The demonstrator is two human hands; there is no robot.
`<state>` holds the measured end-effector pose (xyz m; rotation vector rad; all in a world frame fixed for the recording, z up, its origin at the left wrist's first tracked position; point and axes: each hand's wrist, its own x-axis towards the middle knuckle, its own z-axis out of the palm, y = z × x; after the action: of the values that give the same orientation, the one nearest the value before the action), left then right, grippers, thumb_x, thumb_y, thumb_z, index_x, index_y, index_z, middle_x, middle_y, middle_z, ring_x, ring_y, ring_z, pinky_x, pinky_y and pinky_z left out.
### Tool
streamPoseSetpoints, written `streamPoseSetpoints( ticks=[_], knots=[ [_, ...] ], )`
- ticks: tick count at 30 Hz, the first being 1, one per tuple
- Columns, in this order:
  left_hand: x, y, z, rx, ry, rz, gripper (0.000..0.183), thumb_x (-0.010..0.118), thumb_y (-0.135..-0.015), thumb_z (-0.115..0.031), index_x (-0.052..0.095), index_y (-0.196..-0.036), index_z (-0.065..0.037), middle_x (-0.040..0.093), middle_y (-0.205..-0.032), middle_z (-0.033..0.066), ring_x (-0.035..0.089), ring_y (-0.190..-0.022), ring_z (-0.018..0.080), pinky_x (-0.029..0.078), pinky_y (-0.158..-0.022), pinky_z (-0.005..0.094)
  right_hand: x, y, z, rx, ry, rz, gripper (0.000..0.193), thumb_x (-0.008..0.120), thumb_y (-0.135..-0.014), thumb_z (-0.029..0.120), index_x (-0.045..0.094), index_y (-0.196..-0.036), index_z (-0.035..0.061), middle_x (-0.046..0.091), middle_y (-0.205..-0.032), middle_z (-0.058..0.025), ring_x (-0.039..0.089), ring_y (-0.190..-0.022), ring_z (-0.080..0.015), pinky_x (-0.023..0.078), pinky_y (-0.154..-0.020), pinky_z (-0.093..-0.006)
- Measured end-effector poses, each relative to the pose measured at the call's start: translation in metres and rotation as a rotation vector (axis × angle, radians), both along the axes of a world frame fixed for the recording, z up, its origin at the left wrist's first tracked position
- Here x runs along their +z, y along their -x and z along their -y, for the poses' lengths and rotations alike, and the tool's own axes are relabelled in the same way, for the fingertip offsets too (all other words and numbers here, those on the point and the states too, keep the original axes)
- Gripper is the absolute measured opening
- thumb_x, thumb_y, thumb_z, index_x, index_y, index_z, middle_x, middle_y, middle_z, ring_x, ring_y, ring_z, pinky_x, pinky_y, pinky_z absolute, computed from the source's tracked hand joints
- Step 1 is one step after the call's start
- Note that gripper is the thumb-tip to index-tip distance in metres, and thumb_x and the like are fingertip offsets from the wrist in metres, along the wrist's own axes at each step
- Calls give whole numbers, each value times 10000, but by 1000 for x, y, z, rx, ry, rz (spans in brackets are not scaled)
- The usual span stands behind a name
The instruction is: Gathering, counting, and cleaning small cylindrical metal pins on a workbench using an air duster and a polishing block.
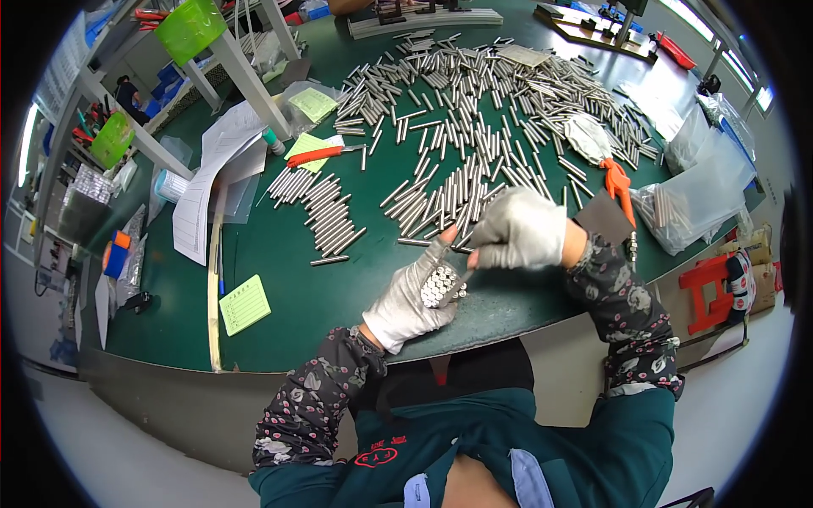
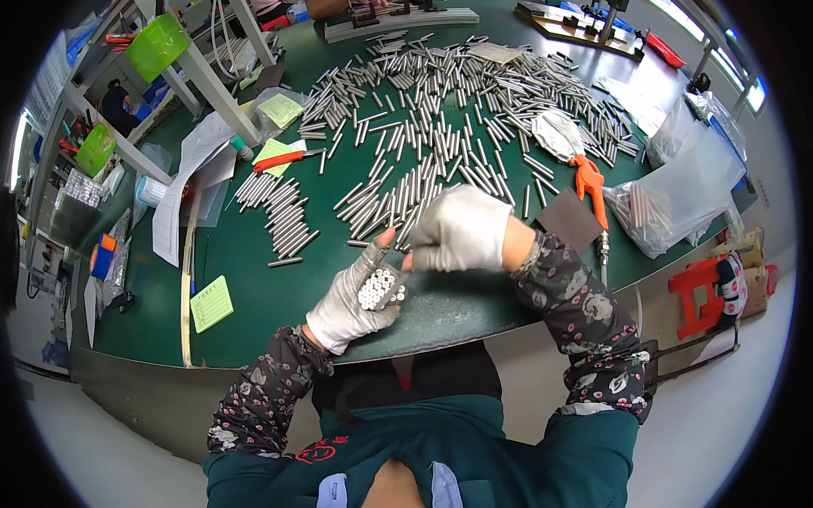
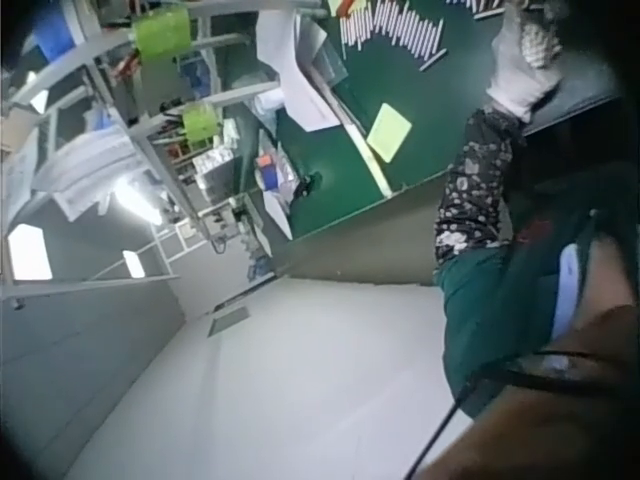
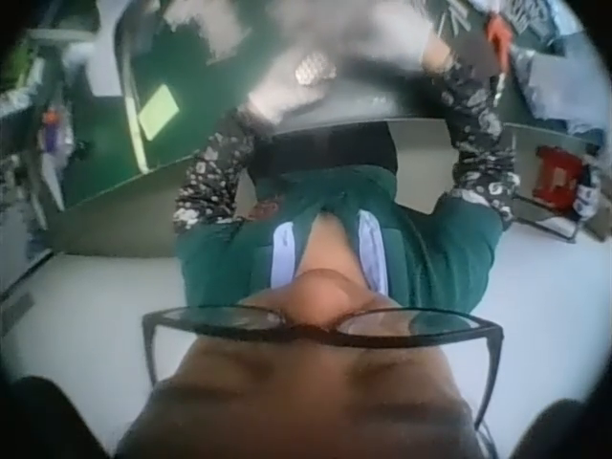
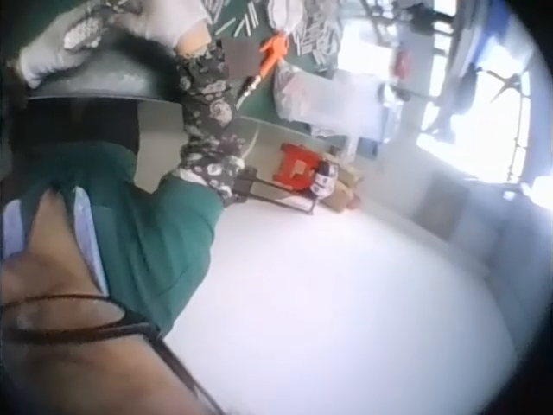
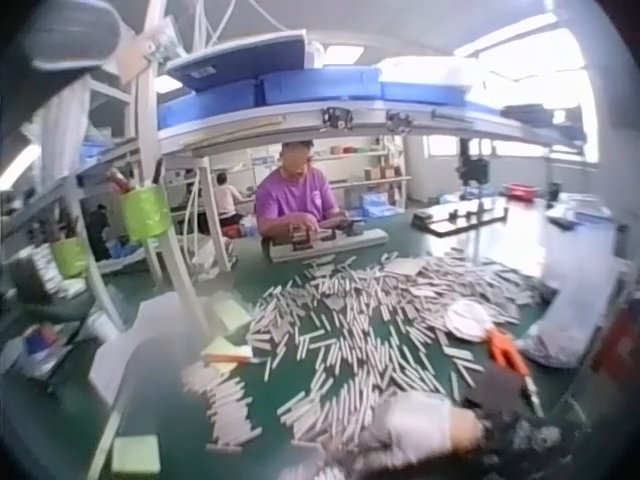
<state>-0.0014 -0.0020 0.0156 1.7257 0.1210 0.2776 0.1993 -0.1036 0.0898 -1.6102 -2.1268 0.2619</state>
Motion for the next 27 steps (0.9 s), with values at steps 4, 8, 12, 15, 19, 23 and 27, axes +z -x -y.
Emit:
streamPoseSetpoints(
  ticks=[4, 8, 12, 15, 19, 23, 27],
  knots=[
    [-3, -1, -1, -18, 9, 17, 928, 637, -685, 28, 195, -1461, -222, 558, -830, -25, 535, -730, 75, 448, -735, 207, -7, -20, 1, -170, -12, 86, 260, 682, -748, 340, 652, -674, 92, 569, -577, -107, 565, -555, -299, 439, -513, -387],
    [1, 0, 0, 26, -50, 21, 919, 637, -688, 12, 205, -1458, -242, 575, -809, -20, 560, -723, 87, 460, -715, 213, -3, 3, 0, 17, 7, 81, 270, 681, -738, 335, 639, -665, 79, 578, -603, -108, 566, -578, -306, 441, -539, -395],
    [-2, 1, -1, -8, 8, -1, 928, 652, -681, 19, 198, -1462, -192, 544, -831, -38, 522, -744, 54, 435, -749, 197, -1, -22, 2, -124, -50, 136, 306, 669, -765, 351, 607, -662, 70, 518, -565, -106, 525, -573, -317, 406, -566, -396],
    [-1, 1, -1, 6, 35, -1, 910, 637, -687, 15, 220, -1456, -238, 552, -767, -30, 531, -684, 74, 446, -699, 203, -1, 2, 6, 23, -117, -9, 281, 686, -740, 325, 611, -625, 80, 549, -568, -101, 554, -566, -311, 430, -529, -403],
    [-6, -2, -3, -16, 47, 28, 921, 637, -683, 17, 207, -1459, -230, 554, -771, -30, 537, -691, 73, 449, -704, 204, -6, -19, 8, -175, -102, 113, 298, 681, -752, 347, 613, -647, 76, 519, -562, -95, 530, -575, -305, 406, -549, -400],
    [-1, 2, -2, -3, 15, 0, 932, 642, -681, 16, 192, -1462, -219, 576, -786, -24, 553, -710, 73, 453, -715, 205, -2, 7, 8, -14, -98, -4, 254, 692, -727, 310, 618, -647, 80, 528, -566, -94, 536, -572, -314, 407, -541, -400],
    [-1, -1, 0, -15, 51, -11, 939, 659, -684, 20, 191, -1463, -216, 528, -815, -33, 518, -748, 61, 436, -750, 203, 0, -13, 12, -255, -40, 179, 283, 687, -740, 365, 649, -672, 93, 554, -572, -98, 558, -575, -308, 428, -537, -388]
  ],
)
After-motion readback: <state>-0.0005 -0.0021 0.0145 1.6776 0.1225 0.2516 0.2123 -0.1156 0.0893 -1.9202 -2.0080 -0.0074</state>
